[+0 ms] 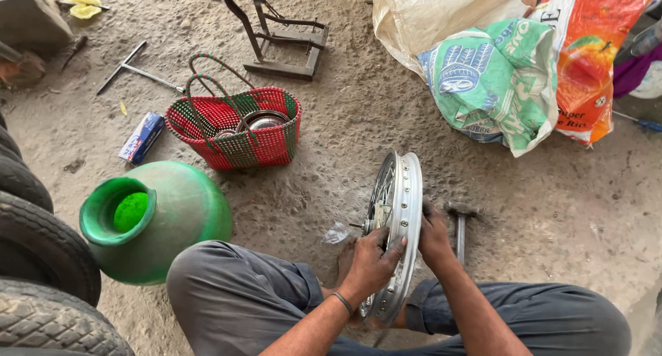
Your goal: The person sits on the ground holding a motorcycle wheel rim and uses a small spoke wrench to turn the spoke nipples around the rim, rotating the wheel between adjustments to true the rim.
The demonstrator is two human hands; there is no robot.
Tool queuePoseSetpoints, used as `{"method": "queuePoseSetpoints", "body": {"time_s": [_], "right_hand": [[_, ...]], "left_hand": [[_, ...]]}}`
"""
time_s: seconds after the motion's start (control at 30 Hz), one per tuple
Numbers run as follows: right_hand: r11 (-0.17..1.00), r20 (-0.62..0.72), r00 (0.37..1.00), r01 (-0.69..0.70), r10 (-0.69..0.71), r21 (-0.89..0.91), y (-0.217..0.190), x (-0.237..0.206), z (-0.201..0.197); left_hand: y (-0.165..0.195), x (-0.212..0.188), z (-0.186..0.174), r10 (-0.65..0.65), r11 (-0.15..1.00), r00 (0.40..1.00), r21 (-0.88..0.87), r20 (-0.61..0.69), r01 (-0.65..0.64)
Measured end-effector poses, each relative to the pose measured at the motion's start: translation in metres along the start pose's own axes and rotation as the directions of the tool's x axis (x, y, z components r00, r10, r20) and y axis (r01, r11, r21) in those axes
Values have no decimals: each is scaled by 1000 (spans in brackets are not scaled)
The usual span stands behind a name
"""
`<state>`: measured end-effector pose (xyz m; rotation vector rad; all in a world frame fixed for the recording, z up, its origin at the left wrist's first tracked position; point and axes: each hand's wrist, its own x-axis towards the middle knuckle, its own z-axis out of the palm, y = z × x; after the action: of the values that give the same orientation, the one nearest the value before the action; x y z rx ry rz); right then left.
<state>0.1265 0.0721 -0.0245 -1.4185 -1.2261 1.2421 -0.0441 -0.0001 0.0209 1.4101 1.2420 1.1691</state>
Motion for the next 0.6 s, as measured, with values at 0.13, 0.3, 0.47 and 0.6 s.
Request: {"method": "queuePoseSetpoints", "body": {"time_s": [0.13,0.3,0.47,0.6], "right_hand": [[977,48,982,189,-185,-100,6,0,0],[996,-176,982,51,-62,-67,6,-9,1],[989,-230,963,130,-143,-68,6,-8,10],[972,-208,963,199,-171,122,12,-3,13]], "left_hand": [[-3,3,2,11,1000,1000,-6,9,-11],[-4,7,-2,-31,999,999,-24,20,31],[-2,8,-3,-43,985,997,-166,61,53],[-2,8,-4,13,983,999,-184,53,-3]]}}
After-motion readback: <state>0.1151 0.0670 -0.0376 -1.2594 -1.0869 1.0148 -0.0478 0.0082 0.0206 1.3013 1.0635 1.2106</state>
